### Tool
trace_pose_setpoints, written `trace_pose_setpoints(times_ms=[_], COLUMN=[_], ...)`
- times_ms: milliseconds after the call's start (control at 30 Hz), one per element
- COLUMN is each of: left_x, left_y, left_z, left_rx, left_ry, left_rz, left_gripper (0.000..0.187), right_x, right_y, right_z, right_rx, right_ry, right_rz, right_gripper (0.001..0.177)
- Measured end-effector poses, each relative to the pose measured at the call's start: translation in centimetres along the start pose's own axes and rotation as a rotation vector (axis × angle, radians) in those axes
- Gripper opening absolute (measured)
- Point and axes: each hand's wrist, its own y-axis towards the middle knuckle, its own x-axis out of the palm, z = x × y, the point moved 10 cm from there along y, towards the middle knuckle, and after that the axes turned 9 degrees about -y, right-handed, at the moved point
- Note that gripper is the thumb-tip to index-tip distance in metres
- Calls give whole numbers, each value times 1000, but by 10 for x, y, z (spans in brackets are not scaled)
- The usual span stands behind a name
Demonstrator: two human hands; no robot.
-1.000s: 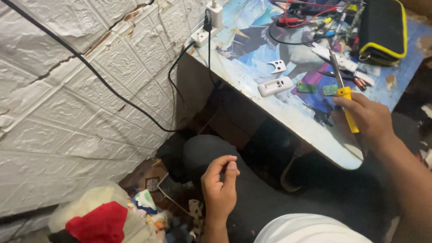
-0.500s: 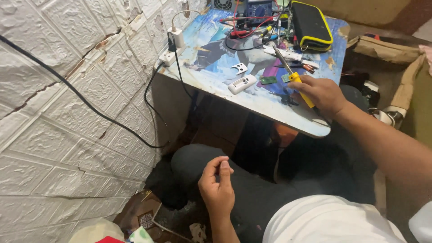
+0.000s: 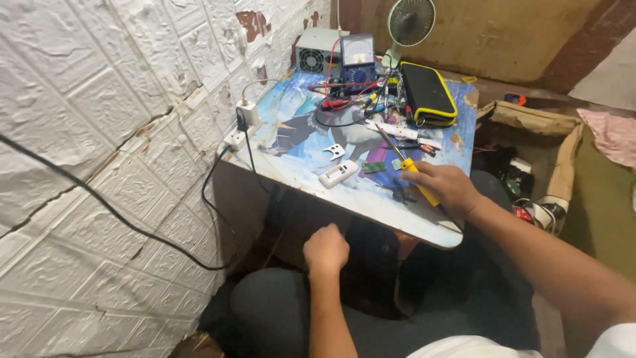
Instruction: Inspecting a small circuit board and soldering components onto it at a repair station.
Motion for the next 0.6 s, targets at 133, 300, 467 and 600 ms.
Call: trace_pose_setpoints(times_ms=[133, 300, 467, 600], left_x=[31, -52, -81, -68], left_y=[5, -95, -74, -11], left_z=[-6, 92, 185, 233], left_rx=[-14, 53, -34, 62], left_ry=[-39, -53, -409, -485], left_rz=[-104, -388, -174, -56], left_gripper=[41, 51, 48, 88], right_x=[8, 9, 15, 16], right_y=[-5, 22, 38, 56], right_z=[-6, -9, 3, 6], right_rx=[-7, -22, -7, -38], right_ry=[90, 101, 159, 377], right_rz=[-62, -304, -231, -327], right_gripper=[53, 47, 65, 81])
